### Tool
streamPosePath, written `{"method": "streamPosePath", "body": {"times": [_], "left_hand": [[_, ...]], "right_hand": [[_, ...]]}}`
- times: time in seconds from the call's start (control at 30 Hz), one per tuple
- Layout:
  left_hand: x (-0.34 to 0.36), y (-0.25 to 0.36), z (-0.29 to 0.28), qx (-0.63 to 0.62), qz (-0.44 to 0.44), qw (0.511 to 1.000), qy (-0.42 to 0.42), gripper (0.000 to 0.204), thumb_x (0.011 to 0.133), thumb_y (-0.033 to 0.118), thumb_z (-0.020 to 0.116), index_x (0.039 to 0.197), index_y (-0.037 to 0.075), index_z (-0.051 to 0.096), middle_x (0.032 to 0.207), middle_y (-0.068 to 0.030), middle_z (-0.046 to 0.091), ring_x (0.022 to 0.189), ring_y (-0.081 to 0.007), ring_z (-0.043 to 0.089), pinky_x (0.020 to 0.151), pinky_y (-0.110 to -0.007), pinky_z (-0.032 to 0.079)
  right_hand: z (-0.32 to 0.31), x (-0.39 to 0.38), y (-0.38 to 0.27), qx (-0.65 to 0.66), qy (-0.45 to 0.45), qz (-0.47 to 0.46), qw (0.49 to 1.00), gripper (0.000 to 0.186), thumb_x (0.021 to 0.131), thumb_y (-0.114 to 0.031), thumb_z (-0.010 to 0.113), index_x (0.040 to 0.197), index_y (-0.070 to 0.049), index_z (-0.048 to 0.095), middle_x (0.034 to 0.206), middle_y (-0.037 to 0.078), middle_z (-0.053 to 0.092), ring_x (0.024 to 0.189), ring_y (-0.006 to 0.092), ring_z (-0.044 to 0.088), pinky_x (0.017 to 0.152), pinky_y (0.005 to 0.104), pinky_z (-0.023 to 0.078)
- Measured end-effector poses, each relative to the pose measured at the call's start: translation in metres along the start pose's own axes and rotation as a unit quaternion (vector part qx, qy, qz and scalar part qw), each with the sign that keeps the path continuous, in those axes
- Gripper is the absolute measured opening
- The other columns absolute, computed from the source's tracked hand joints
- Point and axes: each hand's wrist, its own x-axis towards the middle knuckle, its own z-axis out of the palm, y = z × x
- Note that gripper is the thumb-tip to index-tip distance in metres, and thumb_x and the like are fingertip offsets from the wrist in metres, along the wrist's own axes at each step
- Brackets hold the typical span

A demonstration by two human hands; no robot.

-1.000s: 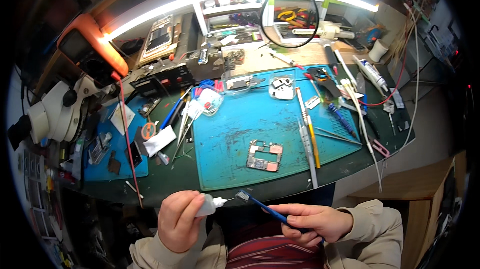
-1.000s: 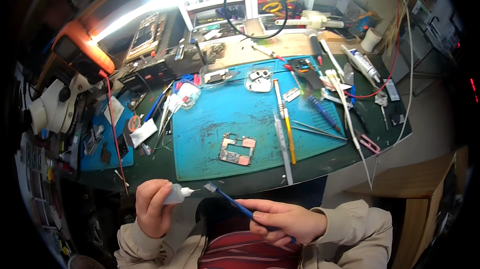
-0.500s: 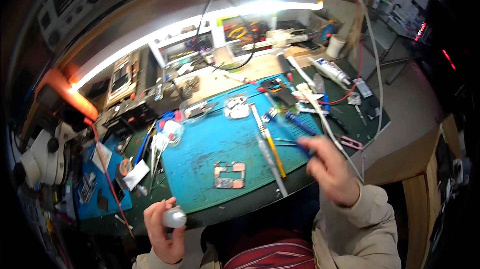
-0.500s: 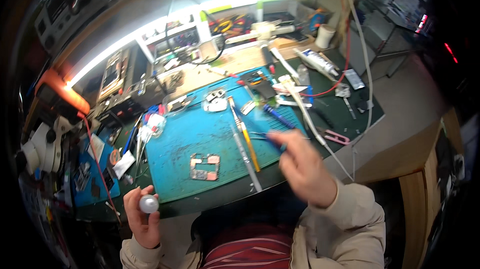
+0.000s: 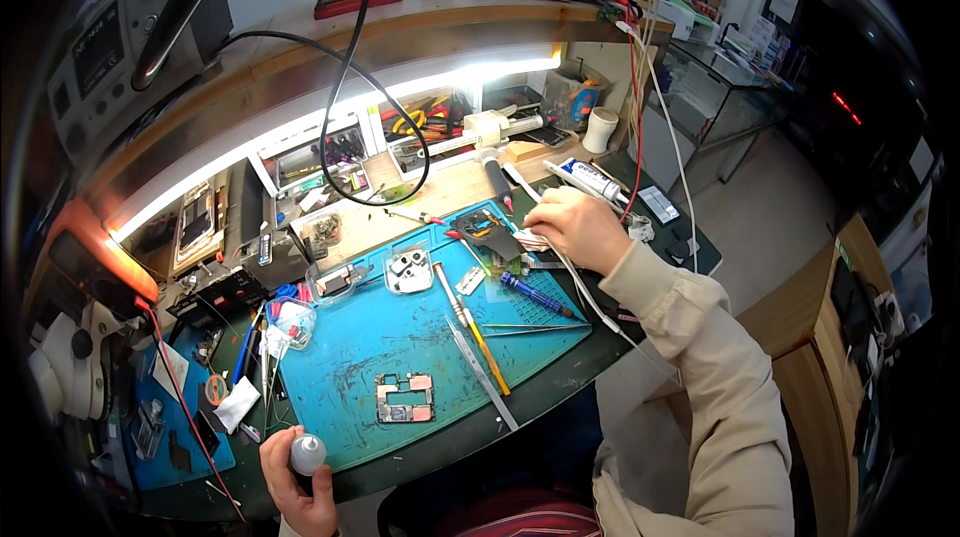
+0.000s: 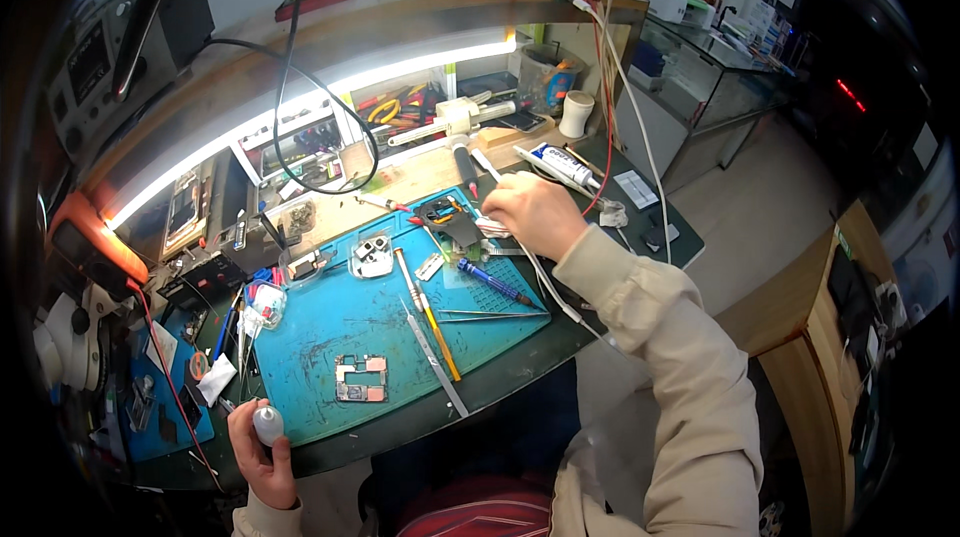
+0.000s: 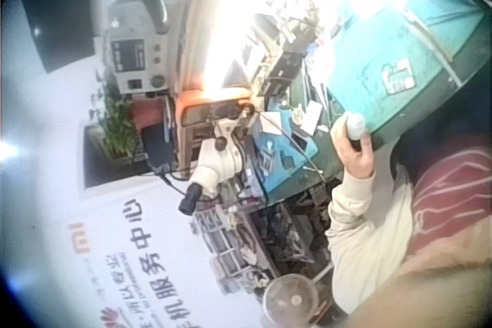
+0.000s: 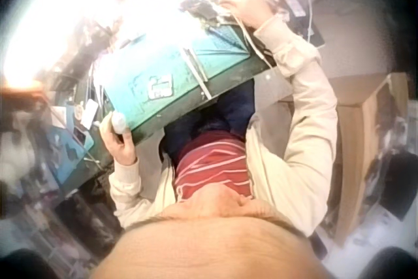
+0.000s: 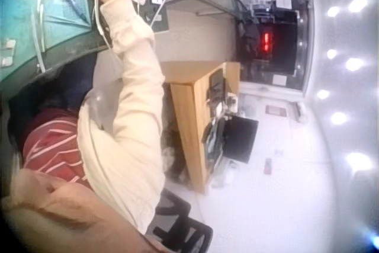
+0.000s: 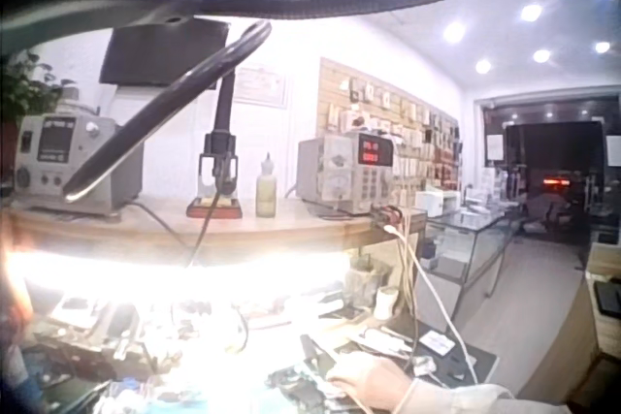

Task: The person works on a small electronic circuit board, using tweezers to remove a component and a brush to clean the surface. They then apply a liquid from a bottle onto the board and continue cleaning with the brush.

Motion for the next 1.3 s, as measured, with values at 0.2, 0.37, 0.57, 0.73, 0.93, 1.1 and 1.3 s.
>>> {"method": "streamPosePath", "body": {"times": [0.2,0.37,0.57,0.73,0.93,1.1,1.3], "left_hand": [[0.004,0.008,0.0,0.028,-0.005,1.0,0.011,0.056,0.106,0.032,0.067,0.145,-0.005,0.052,0.136,-0.0171,0.053,0.125,-0.0296,0.059,0.11,-0.042,0.046],[0.011,0.016,0.005,0.06,0.07,0.995,0.034,0.041,0.103,0.018,0.071,0.138,-0.003,0.062,0.13,-0.0212,0.064,0.118,-0.0374,0.064,0.105,-0.046,0.05],[0.013,0.017,0.002,0.063,0.081,0.995,0.022,0.043,0.105,0.021,0.07,0.14,-0.003,0.061,0.134,-0.0232,0.065,0.122,-0.0423,0.062,0.109,-0.049,0.046],[0.014,0.019,0.003,0.063,0.09,0.994,0.025,0.044,0.104,0.019,0.07,0.141,-0.004,0.061,0.135,-0.0236,0.064,0.123,-0.0427,0.061,0.109,-0.048,0.046],[0.009,0.025,0.0,0.062,0.085,0.994,0.017,0.044,0.105,0.02,0.07,0.141,-0.004,0.06,0.136,-0.0239,0.064,0.124,-0.0437,0.061,0.11,-0.049,0.046],[0.017,0.056,0.002,0.02,0.069,0.997,-0.036,0.052,0.094,0.014,0.073,0.141,-0.004,0.059,0.13,-0.0215,0.059,0.116,-0.0343,0.062,0.101,-0.043,0.05],[0.048,0.076,0.017,0.086,0.19,0.974,-0.088,0.051,0.085,0.0,0.082,0.134,-0.002,0.068,0.128,-0.0175,0.071,0.111,-0.0345,0.069,0.093,-0.042,0.058]], "right_hand": [[-0.002,0.041,0.003,-0.045,-0.264,0.122,0.956,0.018,0.088,-0.028,0.081,0.093,-0.011,0.082,0.083,0.009,0.08,0.08,0.0271,0.078,0.074,0.04,0.059],[0.006,0.038,0.019,-0.035,-0.282,0.125,0.951,0.021,0.081,-0.028,0.085,0.095,-0.014,0.084,0.088,0.01,0.081,0.087,0.0302,0.078,0.079,0.044,0.059],[0.0,0.047,0.017,-0.017,-0.332,0.1,0.938,0.022,0.087,-0.027,0.082,0.102,-0.01,0.081,0.096,0.01,0.081,0.09,0.0294,0.077,0.079,0.0429,0.059],[0.004,0.037,0.041,0.107,-0.049,0.113,0.987,0.018,0.088,-0.024,0.082,0.097,-0.007,0.08,0.096,0.008,0.08,0.089,0.0253,0.077,0.08,0.0388,0.059],[-0.04,0.02,-0.027,0.582,-0.072,0.25,0.771,0.029,0.102,-0.014,0.075,0.127,0.001,0.069,0.11,0.006,0.077,0.098,0.0127,0.074,0.089,0.0305,0.062],[-0.037,-0.02,-0.109,0.54,-0.167,0.232,0.792,0.024,0.103,-0.016,0.077,0.117,0.004,0.074,0.103,0.005,0.077,0.091,0.0088,0.071,0.08,0.0251,0.058],[-0.005,-0.059,-0.166,0.549,-0.297,0.232,0.746,0.026,0.102,-0.021,0.077,0.113,0.003,0.078,0.095,0.007,0.08,0.079,0.0089,0.074,0.068,0.0252,0.059]]}}
